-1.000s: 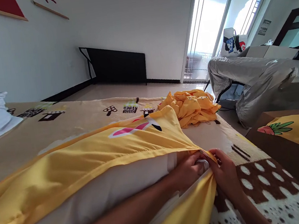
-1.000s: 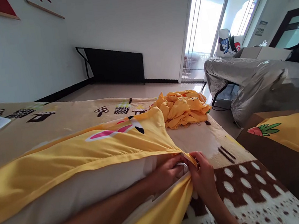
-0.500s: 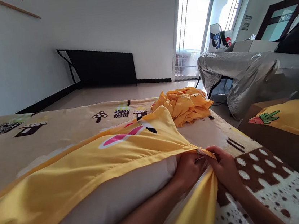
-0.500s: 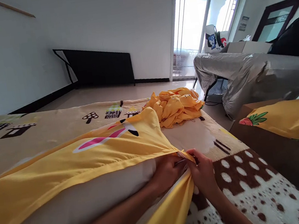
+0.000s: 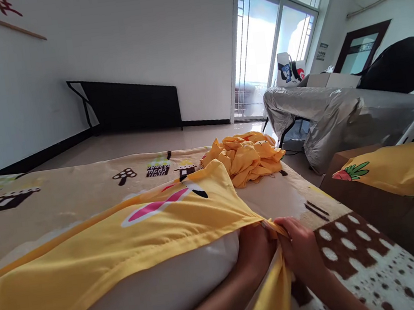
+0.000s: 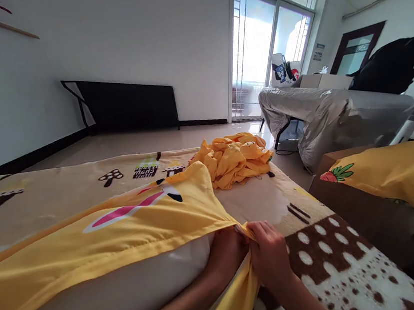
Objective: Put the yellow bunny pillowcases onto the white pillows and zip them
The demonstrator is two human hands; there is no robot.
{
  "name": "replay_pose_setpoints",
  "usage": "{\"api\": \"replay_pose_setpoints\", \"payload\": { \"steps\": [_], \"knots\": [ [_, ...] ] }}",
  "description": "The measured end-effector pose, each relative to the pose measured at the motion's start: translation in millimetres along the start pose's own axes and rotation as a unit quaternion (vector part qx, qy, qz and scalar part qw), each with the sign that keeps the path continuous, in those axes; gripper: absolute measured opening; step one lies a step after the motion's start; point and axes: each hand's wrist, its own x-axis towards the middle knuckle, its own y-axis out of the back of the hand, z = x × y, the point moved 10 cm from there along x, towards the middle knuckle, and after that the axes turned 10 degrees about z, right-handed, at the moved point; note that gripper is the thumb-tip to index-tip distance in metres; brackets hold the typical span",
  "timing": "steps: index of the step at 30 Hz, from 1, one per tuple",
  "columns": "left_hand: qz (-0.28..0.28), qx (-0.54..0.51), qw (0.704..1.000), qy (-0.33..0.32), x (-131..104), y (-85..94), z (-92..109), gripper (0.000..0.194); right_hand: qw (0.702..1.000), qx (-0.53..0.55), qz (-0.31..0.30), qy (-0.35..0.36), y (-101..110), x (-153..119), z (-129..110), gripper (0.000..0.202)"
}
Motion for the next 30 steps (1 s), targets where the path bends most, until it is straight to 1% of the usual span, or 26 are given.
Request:
{"api": "replay_pose_setpoints", "payload": {
  "steps": [1,3,5,6,8,10,11,13,15,18,20,22,23,24,27,28,30],
  "knots": [
    [0.003,0.002,1.000,-0.002,0.0,1.5,1.2,0.012,1.000,0.014,-0.005,-0.016,-0.6,0.6,1.1,0.017],
    [0.006,-0.007,1.000,-0.002,-0.3,3.4,1.7,0.015,0.996,0.049,-0.027,-0.072,-4.2,1.4,7.1,0.017],
    [-0.002,-0.029,1.000,-0.001,-0.9,2.7,0.1,0.019,0.987,0.081,-0.053,-0.128,-8.7,1.1,13.5,0.019],
    [-0.013,-0.048,0.999,-0.001,-1.4,1.1,-0.8,0.021,0.983,0.094,-0.063,-0.146,-10.4,1.0,15.2,0.020],
    [-0.044,-0.102,0.994,0.002,-3.1,-3.4,-1.8,0.023,0.978,0.113,-0.071,-0.161,-11.3,1.3,16.1,0.021],
    [-0.073,-0.171,0.983,0.006,-5.4,-6.8,0.1,0.019,0.976,0.121,-0.071,-0.166,-11.1,0.9,16.6,0.022],
    [-0.080,-0.201,0.976,0.014,-6.3,-7.3,0.9,0.017,0.975,0.127,-0.071,-0.169,-11.5,0.1,17.0,0.022],
    [-0.077,-0.240,0.967,0.036,-7.1,-6.5,1.4,0.014,0.968,0.159,-0.071,-0.183,-14.5,-2.8,18.5,0.020],
    [-0.070,-0.254,0.963,0.053,-7.3,-6.3,1.8,0.016,0.950,0.220,-0.069,-0.211,-20.1,-6.3,21.3,0.018],
    [-0.058,-0.247,0.965,0.065,-5.8,-6.0,-1.1,0.016,0.908,0.317,-0.057,-0.268,-28.4,-10.5,27.1,0.017],
    [-0.048,-0.238,0.967,0.074,-4.0,-5.0,-6.7,0.017,0.887,0.350,-0.055,-0.297,-31.8,-11.7,29.3,0.019],
    [-0.046,-0.231,0.969,0.078,-2.9,-4.4,-11.4,0.017,0.874,0.366,-0.061,-0.313,-33.1,-11.7,28.9,0.019],
    [-0.049,-0.232,0.969,0.075,-2.9,-4.3,-12.1,0.017,0.876,0.363,-0.065,-0.311,-32.3,-10.8,27.9,0.019],
    [-0.054,-0.234,0.968,0.070,-3.3,-4.2,-11.3,0.016,0.884,0.351,-0.068,-0.300,-30.2,-9.1,26.4,0.018],
    [-0.076,-0.245,0.966,0.040,-6.7,-3.4,-2.0,0.014,0.936,0.257,-0.076,-0.230,-21.4,-2.9,20.4,0.016],
    [-0.088,-0.250,0.964,0.027,-8.5,-3.4,2.9,0.015,0.948,0.226,-0.079,-0.211,-19.4,-1.6,18.9,0.016],
    [-0.114,-0.260,0.959,0.007,-12.7,-4.7,12.0,0.015,0.956,0.200,-0.082,-0.199,-17.3,-0.6,17.9,0.017]
  ]
}}
